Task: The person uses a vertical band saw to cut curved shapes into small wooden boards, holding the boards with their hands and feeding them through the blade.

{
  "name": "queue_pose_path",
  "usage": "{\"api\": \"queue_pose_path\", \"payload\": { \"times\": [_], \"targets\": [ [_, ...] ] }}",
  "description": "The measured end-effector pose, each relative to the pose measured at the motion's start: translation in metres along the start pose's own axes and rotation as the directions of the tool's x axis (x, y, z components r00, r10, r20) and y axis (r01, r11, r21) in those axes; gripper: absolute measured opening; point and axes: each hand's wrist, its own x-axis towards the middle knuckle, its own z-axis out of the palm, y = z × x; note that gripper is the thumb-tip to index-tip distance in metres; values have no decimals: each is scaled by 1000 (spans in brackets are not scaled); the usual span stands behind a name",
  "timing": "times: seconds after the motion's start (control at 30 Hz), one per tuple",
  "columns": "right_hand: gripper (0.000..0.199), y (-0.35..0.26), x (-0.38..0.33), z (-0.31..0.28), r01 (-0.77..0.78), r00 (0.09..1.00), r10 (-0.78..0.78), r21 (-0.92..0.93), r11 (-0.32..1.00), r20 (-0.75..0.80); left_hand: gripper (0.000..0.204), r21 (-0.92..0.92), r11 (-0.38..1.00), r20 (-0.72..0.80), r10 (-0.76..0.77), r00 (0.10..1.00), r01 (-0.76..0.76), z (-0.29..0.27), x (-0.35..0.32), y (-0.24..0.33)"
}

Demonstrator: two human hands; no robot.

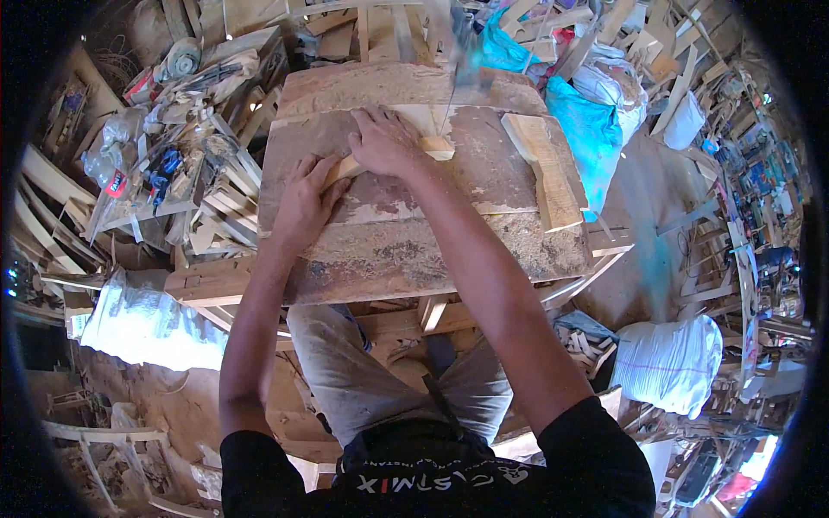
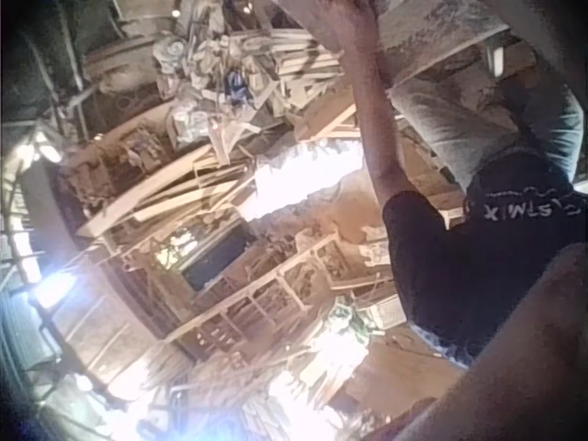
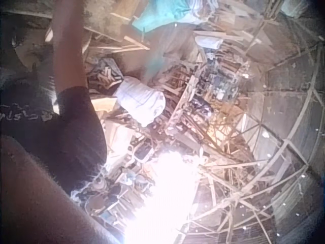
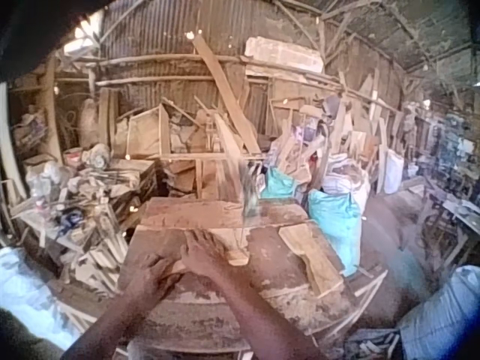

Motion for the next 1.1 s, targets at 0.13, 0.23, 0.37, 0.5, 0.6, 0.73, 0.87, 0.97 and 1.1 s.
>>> {"api": "queue_pose_path", "payload": {
  "times": [0.13,0.23,0.37,0.5,0.6,0.73,0.87,0.97,1.1],
  "targets": [
    [59,4,4,2,9,1000,-8,-37,999,10,39,-38,999,-10,15,1000,-16,2,2,-2],
    [59,3,4,0,-5,1000,5,-34,999,22,38,-5,1000,1,7,1000,-7,0,2,1],
    [63,0,4,-6,-1,995,-3,47,999,98,37,-19,1000,-19,0,1000,0,2,0,0],
    [62,3,3,-4,4,999,-8,65,998,53,37,-4,1000,-28,27,999,-28,3,2,-1],
    [58,-1,-1,0,38,999,-38,11,999,-33,36,-3,999,-33,39,999,-40,1,3,3],
    [55,-32,-49,-2,135,881,-199,-174,975,-429,41,141,989,-104,-19,994,34,-10,-39,34],
    [54,-64,-159,-37,-107,932,104,12,994,-346,64,37,968,-9,-247,969,247,0,-88,102],
    [54,-59,-192,-52,-184,946,207,111,977,-249,69,-195,955,32,-221,975,223,21,-108,134],
    [53,-12,-196,-95,-291,954,274,141,946,124,64,-639,714,234,-177,956,288,27,-104,149]
  ]
}}
